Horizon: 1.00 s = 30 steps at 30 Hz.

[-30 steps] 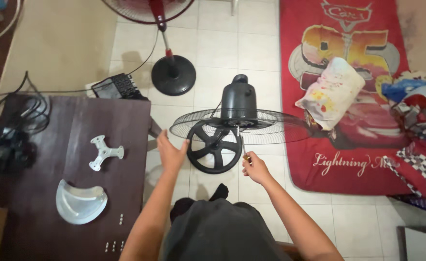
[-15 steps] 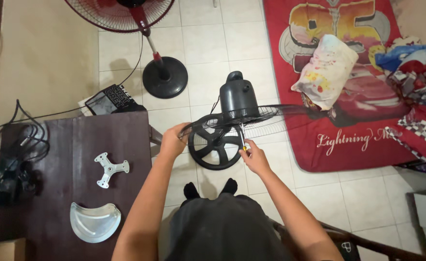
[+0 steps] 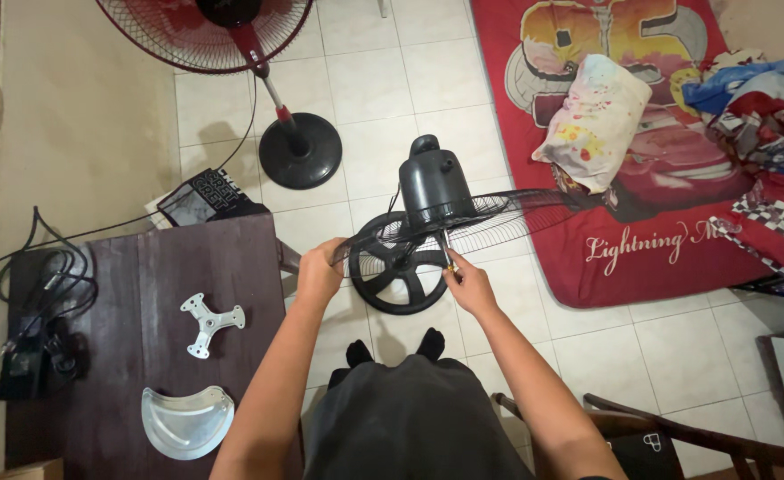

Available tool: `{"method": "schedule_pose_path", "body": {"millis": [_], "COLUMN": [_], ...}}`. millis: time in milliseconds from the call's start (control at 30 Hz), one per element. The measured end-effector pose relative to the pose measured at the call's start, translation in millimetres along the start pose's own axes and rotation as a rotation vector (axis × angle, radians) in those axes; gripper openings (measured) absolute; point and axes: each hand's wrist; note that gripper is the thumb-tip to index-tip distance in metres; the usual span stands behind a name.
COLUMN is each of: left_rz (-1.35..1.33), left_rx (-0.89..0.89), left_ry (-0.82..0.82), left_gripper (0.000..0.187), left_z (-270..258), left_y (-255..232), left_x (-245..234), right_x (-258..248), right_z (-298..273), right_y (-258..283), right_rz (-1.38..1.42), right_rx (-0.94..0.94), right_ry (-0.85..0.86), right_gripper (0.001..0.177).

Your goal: The person uses a screwdriver to remove screws from the front grille of a standing electric fan, then detaches the grille and places it on a nearby table. The person also removes the fan blade hub and places it on the table.

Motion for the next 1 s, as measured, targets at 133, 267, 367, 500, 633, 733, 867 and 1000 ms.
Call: {"method": "schedule_pose_path", "body": {"millis": [133, 267, 367, 500, 633, 733, 867, 1000], "left_rz": [-0.007, 0.003, 0.048, 0.027, 0.007, 0.001, 0.031, 0.085], "left_rx": [-0.012, -0.047, -0.033, -0.048, 0.0, -0.015, -0.01, 0.032], "left_ry": [-0.011, 0.029, 0.014, 0.032, -0.004, 0.013, 0.033, 0.037], "left_gripper": [0.024, 0.025, 0.026, 0.022, 0.021, 0.023, 0.021, 0.019], "left_z": [0, -2, -1, -2, -4, -2, 1, 5], "left_y": [-3, -3, -2, -2, 0, 2, 7, 8], "left_x": [-1, 0, 0, 2, 3, 3, 3, 2], "right_x": [2, 5, 4, 6, 15, 25, 27, 35], "right_z": [4, 0, 3, 5, 11, 19, 27, 34], "right_y": [1, 0, -1, -14, -42, -61, -77, -75], "right_rz": [-0.011, 0.032, 0.043, 0.031, 0.054, 0.529, 1.161, 0.929], "right_rx": [0.01, -0.022, -0.003, 0.018, -0.004, 0.21, 0.583, 0.542], "right_ry": [-0.007, -0.026, -0.026, -0.013, -0.075, -0.053, 0.13, 0.036], "right_gripper": [0.053, 0.053, 0.053, 0.054, 0.042, 0.032, 0.026, 0.035]}}
Point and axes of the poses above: each hand's wrist, its own z-axis towards the middle knuckle, its own x-axis out of the palm, y = z × x, and after that the axes turned 13 degrees about z, right-handed
